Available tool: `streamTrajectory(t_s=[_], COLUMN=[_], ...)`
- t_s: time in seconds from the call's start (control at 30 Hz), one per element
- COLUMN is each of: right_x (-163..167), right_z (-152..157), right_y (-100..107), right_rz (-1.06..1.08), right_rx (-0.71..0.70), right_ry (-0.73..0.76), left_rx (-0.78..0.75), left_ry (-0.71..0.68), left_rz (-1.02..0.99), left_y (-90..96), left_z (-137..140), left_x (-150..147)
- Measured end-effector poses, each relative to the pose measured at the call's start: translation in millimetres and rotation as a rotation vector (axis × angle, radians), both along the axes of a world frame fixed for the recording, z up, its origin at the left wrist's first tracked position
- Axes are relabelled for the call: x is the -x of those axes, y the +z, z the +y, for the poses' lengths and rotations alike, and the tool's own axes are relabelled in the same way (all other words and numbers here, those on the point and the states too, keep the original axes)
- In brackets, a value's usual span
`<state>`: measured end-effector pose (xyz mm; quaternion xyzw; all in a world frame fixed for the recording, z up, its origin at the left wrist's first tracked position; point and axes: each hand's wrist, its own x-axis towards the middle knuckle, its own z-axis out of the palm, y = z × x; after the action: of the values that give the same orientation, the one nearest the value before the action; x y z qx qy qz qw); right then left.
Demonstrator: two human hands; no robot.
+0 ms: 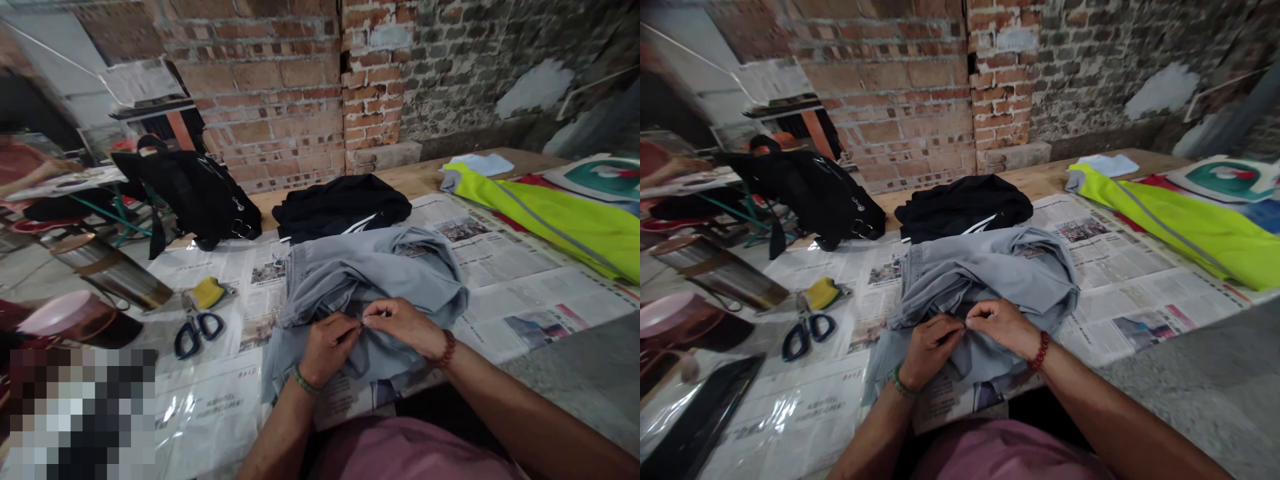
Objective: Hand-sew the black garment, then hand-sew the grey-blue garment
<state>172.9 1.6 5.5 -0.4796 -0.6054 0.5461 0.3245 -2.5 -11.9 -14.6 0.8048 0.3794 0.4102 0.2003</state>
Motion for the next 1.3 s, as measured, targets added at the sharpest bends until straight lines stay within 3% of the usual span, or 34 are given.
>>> streamTrajectory(t_s=[0.27, 0.37, 0.57, 0.87, 1.07, 1.3], right_x=[8, 9, 7, 6, -1, -7], right_z=[7, 7, 5, 21, 26, 51], right_y=[-13, -13, -11, -22, -1, 25], right_rz=[0.392, 0.435, 0.469, 0.508, 0.460, 0.595], right_rx=[0.121, 0.142, 0.206, 0.206, 0.119, 0.261], right_ry=[-0.152, -0.156, -0.007, -0.229, -0.114, 0.032], left_rx=[0.272, 0.335, 0.439, 0.545, 0.701, 0.775], left_ry=[0.009, 0.012, 0.007, -0.017, -0.001, 0.037], left_rz=[-0.042, -0.074, -0.136, -0.185, -0.264, -0.321], left_y=[5.9, 5.3, 3.0, 5.4, 5.1, 4.6], left_z=[-1, -1, -1, 0, 2, 5], left_x=[-2, -1, -1, 3, 3, 5])
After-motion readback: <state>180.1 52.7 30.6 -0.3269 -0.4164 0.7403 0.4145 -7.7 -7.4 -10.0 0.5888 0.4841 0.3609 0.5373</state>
